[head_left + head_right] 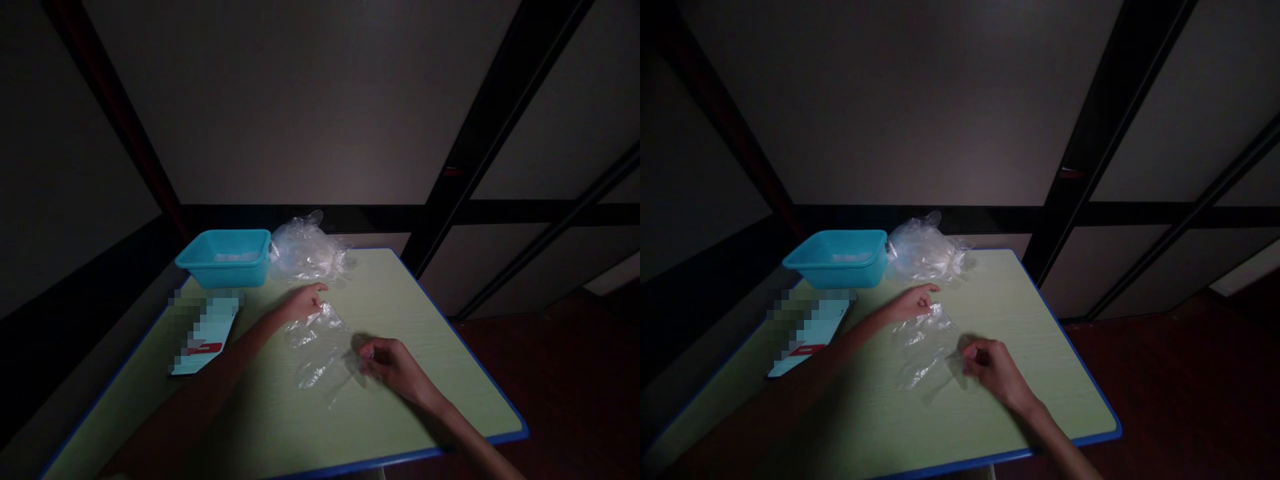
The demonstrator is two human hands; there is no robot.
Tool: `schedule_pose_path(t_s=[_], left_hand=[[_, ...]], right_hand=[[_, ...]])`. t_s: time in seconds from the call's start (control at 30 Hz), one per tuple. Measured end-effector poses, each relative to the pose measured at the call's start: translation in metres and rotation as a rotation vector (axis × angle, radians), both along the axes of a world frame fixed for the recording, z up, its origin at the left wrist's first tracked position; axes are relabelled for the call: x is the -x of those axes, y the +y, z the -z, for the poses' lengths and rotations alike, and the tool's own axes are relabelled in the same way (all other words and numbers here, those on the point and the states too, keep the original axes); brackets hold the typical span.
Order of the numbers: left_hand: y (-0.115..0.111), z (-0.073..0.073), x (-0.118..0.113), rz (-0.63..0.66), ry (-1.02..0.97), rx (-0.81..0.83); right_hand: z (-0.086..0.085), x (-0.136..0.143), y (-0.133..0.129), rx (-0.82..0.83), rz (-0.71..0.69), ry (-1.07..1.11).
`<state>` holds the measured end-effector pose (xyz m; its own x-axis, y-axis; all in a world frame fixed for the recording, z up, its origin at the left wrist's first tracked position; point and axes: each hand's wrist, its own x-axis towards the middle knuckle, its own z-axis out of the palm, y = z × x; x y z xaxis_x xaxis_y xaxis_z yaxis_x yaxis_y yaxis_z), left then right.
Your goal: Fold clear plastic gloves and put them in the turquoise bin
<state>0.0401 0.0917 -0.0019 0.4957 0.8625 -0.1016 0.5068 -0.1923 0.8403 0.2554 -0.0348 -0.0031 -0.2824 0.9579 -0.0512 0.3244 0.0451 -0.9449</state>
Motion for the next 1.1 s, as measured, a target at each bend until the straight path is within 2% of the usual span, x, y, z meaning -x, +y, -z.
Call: schedule_pose_path(t_s=[0.07, 0.17, 0.3, 0.4, 0.5, 0.7, 0.83, 0.93, 1.0, 1.1], left_hand=[[0.002, -0.006, -0.008, 0.033, 0.023, -0.106], [-0.010, -0.012, -0.008, 0.037, 0.024, -0.279], [-0.042, -0.014, 0.012, -0.012, 0.030, -0.414], [-0.064, -0.012, 0.027, -0.064, 0.050, -0.445], [-0.084, -0.008, 0.034, -0.101, 0.065, -0.456], [-0.126, -0.003, 0.030, -0.069, 0.023, -0.471], [-0.136, -0.003, 0.026, -0.039, -0.004, -0.497], [-0.138, -0.002, 0.027, -0.005, -0.031, -0.539], [-0.142, -0.002, 0.025, 0.052, -0.027, -0.574], [-0.150, -0.004, 0.018, 0.151, 0.063, -0.609]], right_hand=[[-0.006, 0.000, -0.011, -0.099, 0.025, -0.134], [-0.018, 0.002, -0.024, -0.248, 0.000, -0.398], [-0.026, 0.017, -0.036, -0.255, -0.102, -0.531], [-0.025, 0.031, -0.040, -0.251, -0.187, -0.553], [-0.023, 0.032, -0.043, -0.240, -0.229, -0.519], [-0.028, 0.020, -0.057, -0.270, -0.315, -0.498], [-0.031, 0.032, -0.068, -0.300, -0.404, -0.608], [-0.035, 0.033, -0.069, -0.391, -0.614, -0.627], [-0.039, 0.022, -0.060, -0.465, -0.683, -0.603], [-0.042, -0.007, -0.033, -0.602, -0.493, -0.642]])
